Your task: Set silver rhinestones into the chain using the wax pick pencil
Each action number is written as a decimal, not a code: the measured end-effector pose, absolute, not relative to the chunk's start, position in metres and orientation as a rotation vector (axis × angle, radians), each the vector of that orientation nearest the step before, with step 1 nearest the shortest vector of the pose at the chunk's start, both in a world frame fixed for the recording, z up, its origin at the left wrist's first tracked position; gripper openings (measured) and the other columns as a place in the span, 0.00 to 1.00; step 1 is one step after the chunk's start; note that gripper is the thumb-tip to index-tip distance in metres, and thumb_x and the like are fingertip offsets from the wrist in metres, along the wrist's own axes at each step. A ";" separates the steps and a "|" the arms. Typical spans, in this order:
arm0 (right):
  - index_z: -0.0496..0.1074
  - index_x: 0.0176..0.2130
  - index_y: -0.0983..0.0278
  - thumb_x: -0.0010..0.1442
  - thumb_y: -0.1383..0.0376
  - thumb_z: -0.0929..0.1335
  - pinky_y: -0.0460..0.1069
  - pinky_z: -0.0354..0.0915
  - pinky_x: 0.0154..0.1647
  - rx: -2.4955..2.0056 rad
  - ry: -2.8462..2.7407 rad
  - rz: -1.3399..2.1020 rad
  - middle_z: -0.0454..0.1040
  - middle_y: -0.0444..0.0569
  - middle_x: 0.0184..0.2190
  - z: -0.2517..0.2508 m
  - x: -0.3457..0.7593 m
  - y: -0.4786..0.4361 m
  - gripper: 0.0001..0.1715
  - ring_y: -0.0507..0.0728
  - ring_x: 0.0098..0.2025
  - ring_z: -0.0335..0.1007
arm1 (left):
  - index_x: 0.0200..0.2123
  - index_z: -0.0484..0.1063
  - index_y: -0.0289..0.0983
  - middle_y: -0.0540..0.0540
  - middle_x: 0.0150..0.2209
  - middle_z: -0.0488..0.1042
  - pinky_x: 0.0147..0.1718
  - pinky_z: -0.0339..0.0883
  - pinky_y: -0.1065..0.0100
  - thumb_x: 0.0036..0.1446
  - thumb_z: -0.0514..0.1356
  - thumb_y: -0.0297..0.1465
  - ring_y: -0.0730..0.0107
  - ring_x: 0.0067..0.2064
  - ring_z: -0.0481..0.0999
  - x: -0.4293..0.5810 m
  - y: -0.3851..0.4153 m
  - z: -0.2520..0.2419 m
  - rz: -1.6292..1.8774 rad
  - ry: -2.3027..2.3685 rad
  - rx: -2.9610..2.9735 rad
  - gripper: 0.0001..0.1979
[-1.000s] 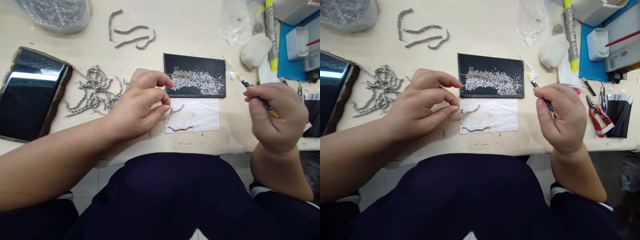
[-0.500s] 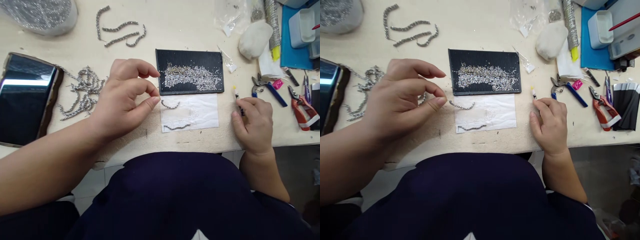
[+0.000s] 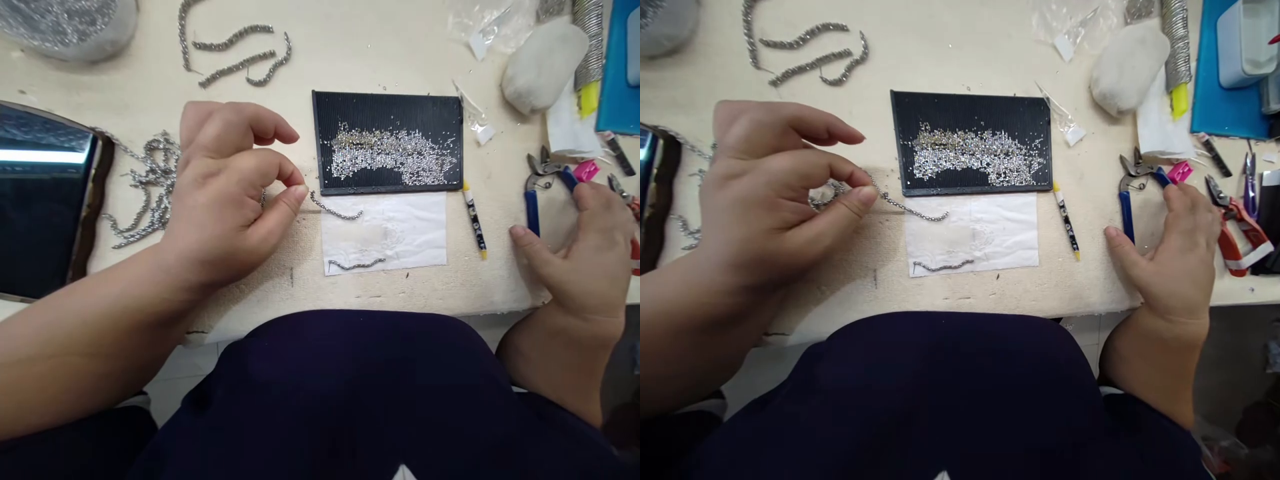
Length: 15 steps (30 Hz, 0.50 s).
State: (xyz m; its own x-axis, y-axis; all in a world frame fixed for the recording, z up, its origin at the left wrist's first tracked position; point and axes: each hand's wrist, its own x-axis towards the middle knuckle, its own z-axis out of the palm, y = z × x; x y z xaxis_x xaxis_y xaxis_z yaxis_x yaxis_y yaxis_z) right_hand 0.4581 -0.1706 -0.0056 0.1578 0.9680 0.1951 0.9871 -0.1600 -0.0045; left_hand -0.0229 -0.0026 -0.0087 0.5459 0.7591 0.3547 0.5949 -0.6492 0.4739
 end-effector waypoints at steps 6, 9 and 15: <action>0.65 0.76 0.61 0.48 0.15 0.67 0.79 0.62 0.76 -2.350 -1.833 -0.218 0.71 0.69 0.74 -0.008 0.471 -0.170 0.78 0.86 0.77 0.66 | 0.41 0.81 0.44 0.52 0.63 0.80 0.69 0.69 0.48 0.71 0.67 0.36 0.52 0.64 0.77 -0.025 -0.002 -0.011 0.753 1.128 2.478 0.04; 0.69 0.74 0.60 0.44 0.14 0.67 0.78 0.65 0.73 -2.384 -1.799 -0.263 0.76 0.70 0.69 -0.010 0.477 -0.168 0.79 0.86 0.72 0.72 | 0.40 0.82 0.44 0.51 0.62 0.81 0.68 0.70 0.51 0.70 0.68 0.34 0.52 0.64 0.77 -0.024 -0.002 -0.009 0.787 1.095 2.430 0.03; 0.76 0.69 0.64 0.50 0.15 0.64 0.79 0.70 0.68 -2.376 -1.801 -0.292 0.81 0.71 0.62 -0.006 0.466 -0.167 0.73 0.88 0.67 0.77 | 0.39 0.81 0.42 0.46 0.61 0.81 0.69 0.72 0.49 0.72 0.65 0.34 0.51 0.63 0.78 -0.018 -0.005 0.001 0.778 1.075 2.321 0.07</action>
State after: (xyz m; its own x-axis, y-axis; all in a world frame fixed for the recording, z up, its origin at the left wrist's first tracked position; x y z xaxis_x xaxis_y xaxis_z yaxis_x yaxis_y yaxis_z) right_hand 0.4655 -0.1671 -0.0062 0.2618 0.9345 0.2413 0.9628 -0.2701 0.0012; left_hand -0.0178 -0.0050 0.0013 0.5335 0.7919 0.2971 0.5296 -0.5866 0.6127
